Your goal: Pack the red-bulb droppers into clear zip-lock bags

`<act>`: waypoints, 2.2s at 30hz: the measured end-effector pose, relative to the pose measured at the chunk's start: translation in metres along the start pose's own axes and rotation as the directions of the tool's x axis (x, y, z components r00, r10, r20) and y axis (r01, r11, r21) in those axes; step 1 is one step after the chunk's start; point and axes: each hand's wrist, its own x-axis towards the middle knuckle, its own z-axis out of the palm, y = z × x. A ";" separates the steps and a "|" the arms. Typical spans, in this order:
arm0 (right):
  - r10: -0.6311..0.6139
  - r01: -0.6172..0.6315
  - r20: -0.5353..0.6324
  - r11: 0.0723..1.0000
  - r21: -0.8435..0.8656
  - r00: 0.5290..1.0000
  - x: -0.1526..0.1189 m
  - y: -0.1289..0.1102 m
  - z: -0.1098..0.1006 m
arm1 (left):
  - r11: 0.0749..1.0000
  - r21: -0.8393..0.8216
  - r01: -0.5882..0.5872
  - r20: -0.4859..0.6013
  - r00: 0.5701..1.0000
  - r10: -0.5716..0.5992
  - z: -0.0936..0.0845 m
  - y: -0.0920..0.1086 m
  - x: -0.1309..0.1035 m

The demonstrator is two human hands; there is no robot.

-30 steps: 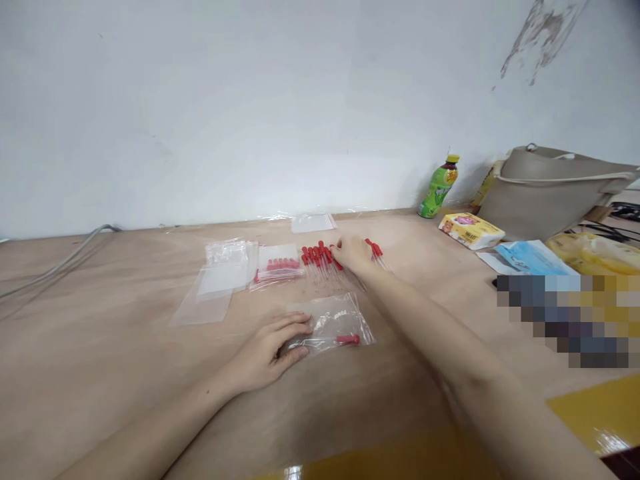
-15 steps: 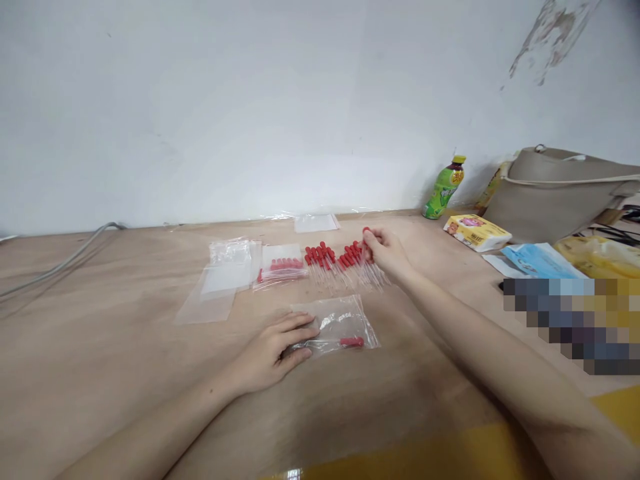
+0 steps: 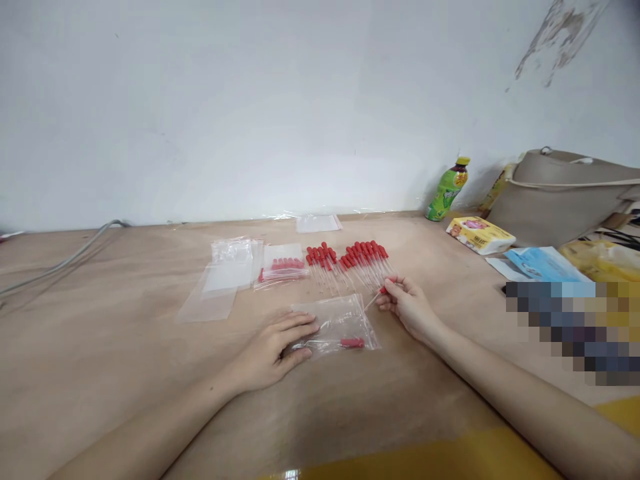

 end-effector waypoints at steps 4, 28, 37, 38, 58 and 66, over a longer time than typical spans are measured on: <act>0.172 -0.157 0.206 0.984 -0.089 0.963 -0.004 -0.009 -0.013 | 1.000 0.006 0.013 -0.026 1.000 -0.013 -0.001 0.002 0.000; 0.013 0.414 0.647 0.758 -0.503 0.763 -0.017 -0.009 -0.004 | 0.999 0.038 0.025 -0.020 0.999 -0.025 0.001 0.000 0.000; -0.212 0.606 0.608 0.553 -0.571 0.765 -0.018 0.007 0.002 | 0.999 0.035 0.000 -0.018 1.000 0.001 0.001 0.000 0.001; -0.180 0.607 0.633 0.560 -0.563 0.753 -0.016 0.005 0.002 | 0.999 0.035 0.000 -0.015 1.000 0.001 0.001 0.000 0.001; -0.092 0.260 0.246 0.449 -0.855 0.965 0.075 -0.034 0.110 | 0.998 0.043 -0.037 -0.009 0.999 0.037 0.000 0.001 0.003; -0.027 0.156 0.206 0.751 -0.642 0.978 0.087 -0.029 0.094 | 0.999 0.050 -0.021 -0.005 1.000 0.021 0.002 -0.001 0.003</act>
